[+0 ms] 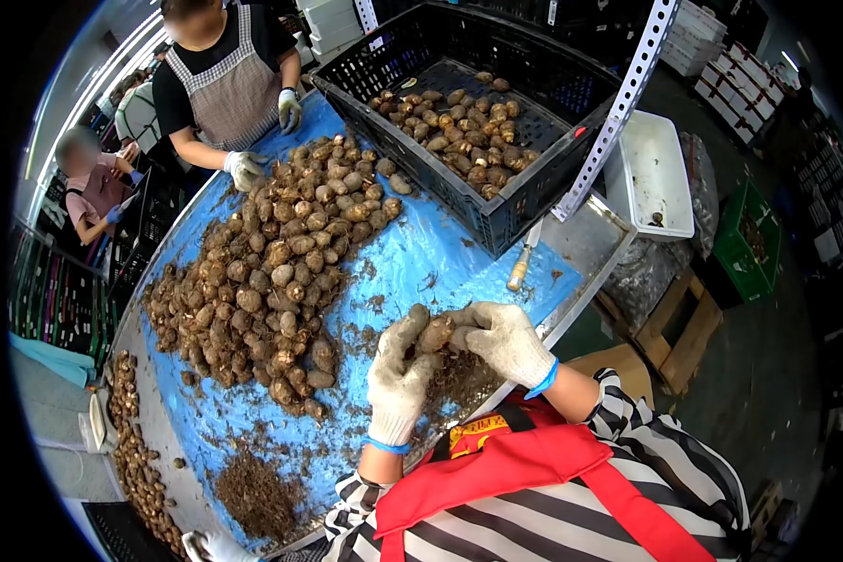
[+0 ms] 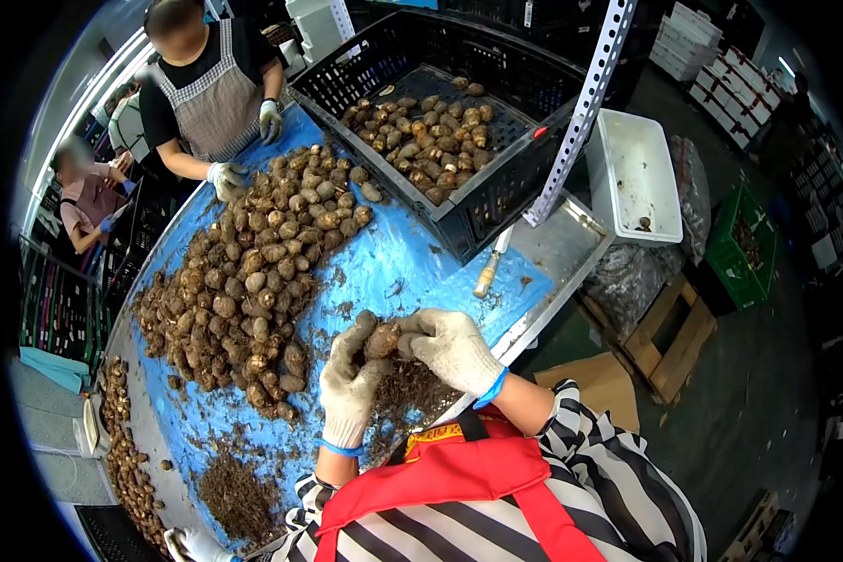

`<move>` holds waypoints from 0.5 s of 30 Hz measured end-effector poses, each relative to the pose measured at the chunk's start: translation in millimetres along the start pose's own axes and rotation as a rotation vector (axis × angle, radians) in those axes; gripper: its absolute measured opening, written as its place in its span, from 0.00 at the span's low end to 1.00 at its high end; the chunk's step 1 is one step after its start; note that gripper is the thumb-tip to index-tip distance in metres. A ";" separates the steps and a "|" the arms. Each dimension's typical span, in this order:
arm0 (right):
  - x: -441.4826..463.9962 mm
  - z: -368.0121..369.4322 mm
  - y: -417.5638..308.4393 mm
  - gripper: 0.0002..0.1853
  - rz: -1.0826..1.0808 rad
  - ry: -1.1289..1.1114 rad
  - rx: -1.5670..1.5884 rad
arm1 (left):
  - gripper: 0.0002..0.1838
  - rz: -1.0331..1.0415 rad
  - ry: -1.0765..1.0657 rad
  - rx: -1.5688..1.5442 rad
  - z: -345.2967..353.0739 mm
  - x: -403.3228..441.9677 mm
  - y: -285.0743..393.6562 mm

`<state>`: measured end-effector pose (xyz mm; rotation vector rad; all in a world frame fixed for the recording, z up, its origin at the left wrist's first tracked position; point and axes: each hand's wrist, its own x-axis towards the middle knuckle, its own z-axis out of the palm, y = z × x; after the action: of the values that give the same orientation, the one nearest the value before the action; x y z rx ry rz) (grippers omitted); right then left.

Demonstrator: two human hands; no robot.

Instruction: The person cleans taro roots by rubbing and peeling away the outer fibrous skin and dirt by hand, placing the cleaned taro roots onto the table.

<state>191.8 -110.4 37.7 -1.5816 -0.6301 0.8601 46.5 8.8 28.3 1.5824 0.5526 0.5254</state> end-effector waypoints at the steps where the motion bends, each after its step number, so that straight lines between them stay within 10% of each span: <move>1: -0.6 0.1 -1.4 0.12 0.017 0.009 0.026 | 0.32 0.041 0.000 0.032 0.3 -1.2 -3.7; 10: 3.2 5.7 16.7 0.09 -0.386 0.082 -0.592 | 0.41 -0.154 -0.151 -0.764 3.7 -3.3 -8.7; 15: -5.5 -10.7 -15.4 0.15 -0.131 -0.042 -0.122 | 0.46 -0.155 -0.162 -0.825 4.4 -3.8 -11.5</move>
<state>198.2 -118.2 54.4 -1.6153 -0.8202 0.7712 45.8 3.8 16.4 0.7782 0.2700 0.4229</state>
